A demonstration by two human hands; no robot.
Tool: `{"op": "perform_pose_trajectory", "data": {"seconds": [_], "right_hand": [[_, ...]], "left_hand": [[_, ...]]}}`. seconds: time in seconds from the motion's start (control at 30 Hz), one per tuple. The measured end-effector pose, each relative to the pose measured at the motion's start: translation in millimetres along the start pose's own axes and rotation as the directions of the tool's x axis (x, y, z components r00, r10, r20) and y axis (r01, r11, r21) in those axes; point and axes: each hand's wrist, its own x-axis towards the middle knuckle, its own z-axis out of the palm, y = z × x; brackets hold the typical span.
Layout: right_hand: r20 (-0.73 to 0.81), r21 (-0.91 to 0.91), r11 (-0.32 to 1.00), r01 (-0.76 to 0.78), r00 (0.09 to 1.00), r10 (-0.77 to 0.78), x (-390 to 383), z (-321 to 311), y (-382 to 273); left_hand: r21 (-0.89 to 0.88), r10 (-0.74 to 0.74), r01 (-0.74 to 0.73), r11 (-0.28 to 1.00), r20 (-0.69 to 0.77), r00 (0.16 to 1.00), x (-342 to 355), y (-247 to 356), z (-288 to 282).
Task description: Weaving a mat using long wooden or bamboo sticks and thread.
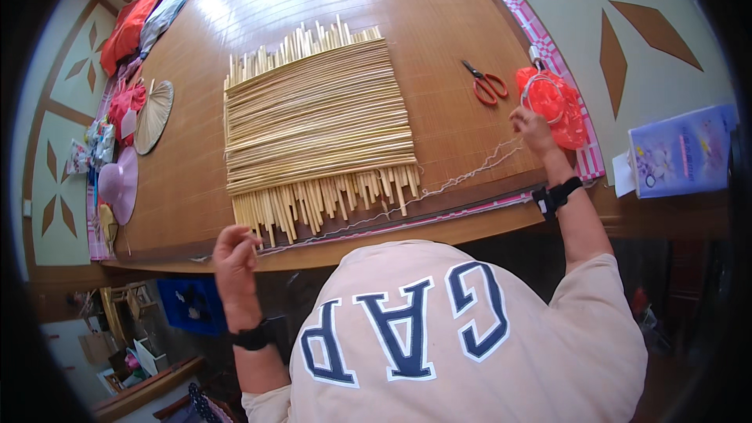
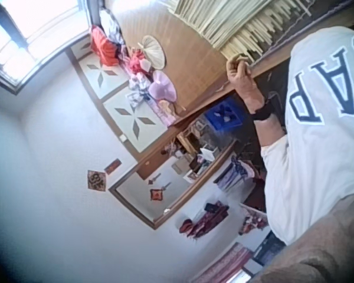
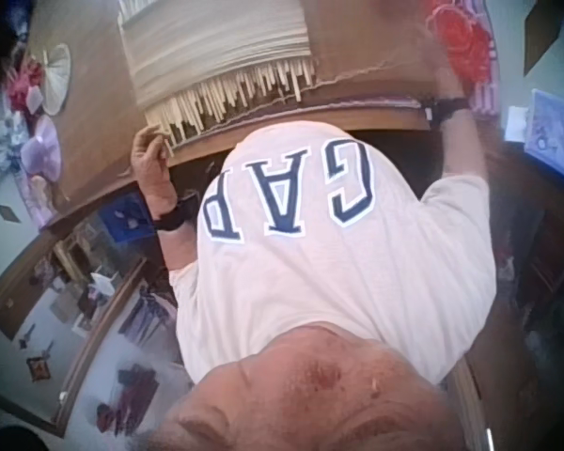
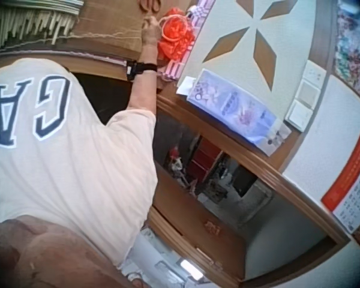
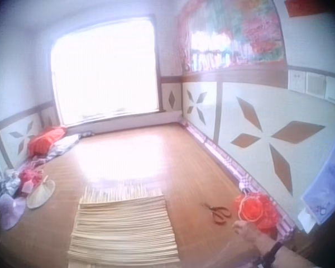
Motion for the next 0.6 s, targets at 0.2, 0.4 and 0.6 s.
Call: {"op": "perform_pose_trajectory", "data": {"seconds": [0.2,0.4,0.6], "right_hand": [[0.278,-0.424,0.797,0.43,0.899,-0.337,-34.6,71.1,-56.0],[0.177,0.549,0.7,0.456,0.755,-0.631,-57.6,54.5,-232.4],[0.043,0.554,0.609,0.568,0.711,-0.702,-65.5,70.8,-256.2]], "left_hand": [[0.073,-0.046,0.027,0.997,0.26,0.964,-1.0,8.2,121.8],[0.158,-0.093,0.035,0.987,0.374,0.923,-4.7,15.7,148.1],[0.099,-0.138,0.105,0.99,0.441,0.887,-2.6,12.8,161.4]]}}
